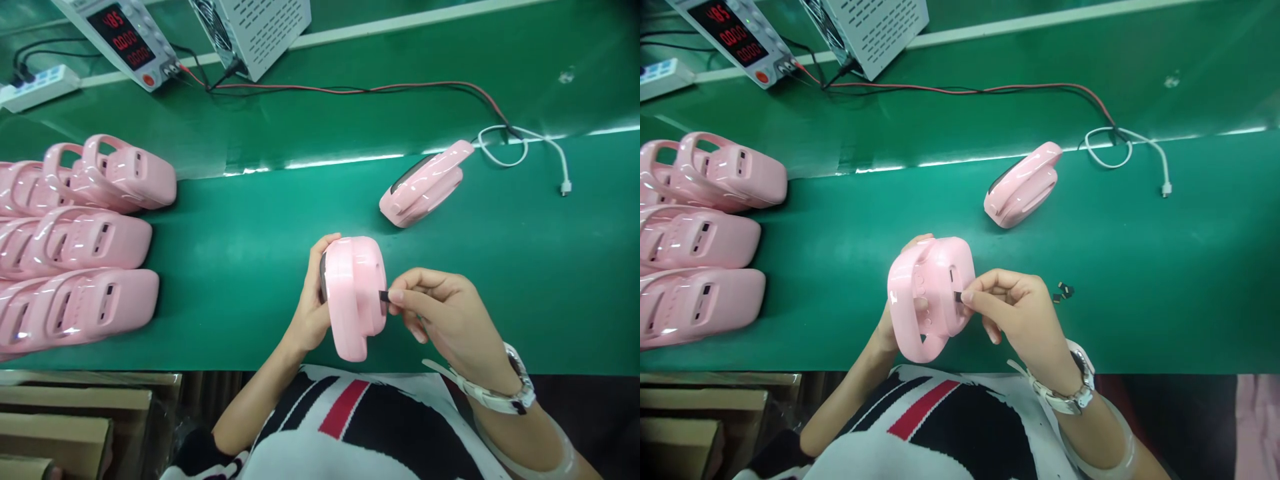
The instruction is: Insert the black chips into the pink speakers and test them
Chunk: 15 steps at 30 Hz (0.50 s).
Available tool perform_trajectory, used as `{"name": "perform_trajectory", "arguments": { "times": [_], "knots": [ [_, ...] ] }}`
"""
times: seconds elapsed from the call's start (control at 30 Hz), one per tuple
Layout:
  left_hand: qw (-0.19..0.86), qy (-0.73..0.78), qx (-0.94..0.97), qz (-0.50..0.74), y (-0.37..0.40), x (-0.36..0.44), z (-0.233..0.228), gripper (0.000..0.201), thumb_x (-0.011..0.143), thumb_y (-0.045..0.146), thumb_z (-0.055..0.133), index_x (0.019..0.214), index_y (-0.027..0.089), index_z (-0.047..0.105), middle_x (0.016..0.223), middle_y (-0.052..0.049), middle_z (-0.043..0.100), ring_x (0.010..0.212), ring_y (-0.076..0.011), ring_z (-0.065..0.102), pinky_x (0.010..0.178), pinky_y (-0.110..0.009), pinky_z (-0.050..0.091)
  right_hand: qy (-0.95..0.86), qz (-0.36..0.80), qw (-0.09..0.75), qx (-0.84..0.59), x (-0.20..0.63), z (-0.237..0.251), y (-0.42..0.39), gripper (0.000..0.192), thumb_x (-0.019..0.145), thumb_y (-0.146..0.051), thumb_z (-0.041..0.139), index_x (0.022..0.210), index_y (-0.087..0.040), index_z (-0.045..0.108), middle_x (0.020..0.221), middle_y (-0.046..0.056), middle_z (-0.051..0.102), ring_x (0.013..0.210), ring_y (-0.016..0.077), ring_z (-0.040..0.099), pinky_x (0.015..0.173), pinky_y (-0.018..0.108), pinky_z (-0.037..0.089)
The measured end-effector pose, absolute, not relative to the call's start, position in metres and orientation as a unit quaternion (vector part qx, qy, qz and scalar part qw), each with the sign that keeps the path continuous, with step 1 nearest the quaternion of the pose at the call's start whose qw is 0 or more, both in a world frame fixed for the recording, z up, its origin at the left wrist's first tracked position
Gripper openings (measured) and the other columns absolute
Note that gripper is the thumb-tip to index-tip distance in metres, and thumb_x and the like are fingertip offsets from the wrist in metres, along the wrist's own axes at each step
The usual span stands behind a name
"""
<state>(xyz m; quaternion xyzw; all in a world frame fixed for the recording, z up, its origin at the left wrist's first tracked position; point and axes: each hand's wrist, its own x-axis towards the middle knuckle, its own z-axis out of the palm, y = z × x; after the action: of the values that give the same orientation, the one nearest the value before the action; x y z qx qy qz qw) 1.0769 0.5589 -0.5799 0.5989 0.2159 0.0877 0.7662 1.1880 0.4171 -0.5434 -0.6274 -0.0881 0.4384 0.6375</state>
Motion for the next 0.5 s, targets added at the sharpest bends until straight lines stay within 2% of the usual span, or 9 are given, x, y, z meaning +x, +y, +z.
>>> {"name": "perform_trajectory", "arguments": {
  "times": [0.1,0.2,0.3,0.4,0.5],
  "knots": [
    [0.755,0.212,0.610,0.115,0.559,1.078,-0.574,0.081,0.067,0.046,0.073,0.135,0.029,0.033,0.119,-0.007,0.050,0.089,-0.0221,0.056,0.079,-0.037,0.049,-0.098,0.442,0.626,-0.635,1.188,-0.542,0.417,0.020,0.073,-0.031,0.077,0.062,-0.017,0.068,0.056,0.001,0.064,0.035,0.0060,0.046,0.031,0.018,0.032],
    [0.726,0.195,0.645,0.140,0.558,1.080,-0.569,0.076,0.068,0.040,0.072,0.134,0.028,0.036,0.122,-0.006,0.049,0.089,-0.0199,0.054,0.079,-0.034,0.048,-0.117,0.432,0.622,-0.642,1.189,-0.541,0.416,0.022,0.069,-0.031,0.081,0.059,-0.017,0.068,0.049,-0.001,0.058,0.035,0.0054,0.042,0.031,0.017,0.029],
    [0.766,0.180,0.606,0.117,0.557,1.081,-0.567,0.078,0.070,0.045,0.070,0.136,0.027,0.033,0.118,-0.006,0.050,0.090,-0.0214,0.054,0.079,-0.035,0.048,-0.163,0.412,0.626,-0.641,1.190,-0.540,0.414,0.021,0.069,-0.026,0.081,0.057,-0.018,0.067,0.048,-0.002,0.056,0.038,0.0054,0.041,0.033,0.017,0.031],
    [0.800,0.170,0.567,0.096,0.556,1.084,-0.570,0.077,0.071,0.048,0.069,0.136,0.027,0.035,0.122,-0.008,0.051,0.102,-0.0270,0.054,0.091,-0.042,0.046,-0.205,0.357,0.657,-0.632,1.193,-0.541,0.412,0.006,0.073,-0.020,0.079,0.072,-0.021,0.073,0.062,0.000,0.062,0.049,0.0084,0.053,0.042,0.018,0.044],
    [0.796,0.165,0.576,0.083,0.556,1.086,-0.571,0.078,0.069,0.054,0.068,0.136,0.026,0.037,0.136,-0.010,0.045,0.116,-0.0327,0.049,0.102,-0.048,0.040,-0.218,0.321,0.686,-0.615,1.197,-0.544,0.412,0.019,0.068,-0.016,0.082,0.083,-0.023,0.073,0.068,-0.001,0.060,0.060,0.0108,0.057,0.051,0.020,0.051]
  ]
}}
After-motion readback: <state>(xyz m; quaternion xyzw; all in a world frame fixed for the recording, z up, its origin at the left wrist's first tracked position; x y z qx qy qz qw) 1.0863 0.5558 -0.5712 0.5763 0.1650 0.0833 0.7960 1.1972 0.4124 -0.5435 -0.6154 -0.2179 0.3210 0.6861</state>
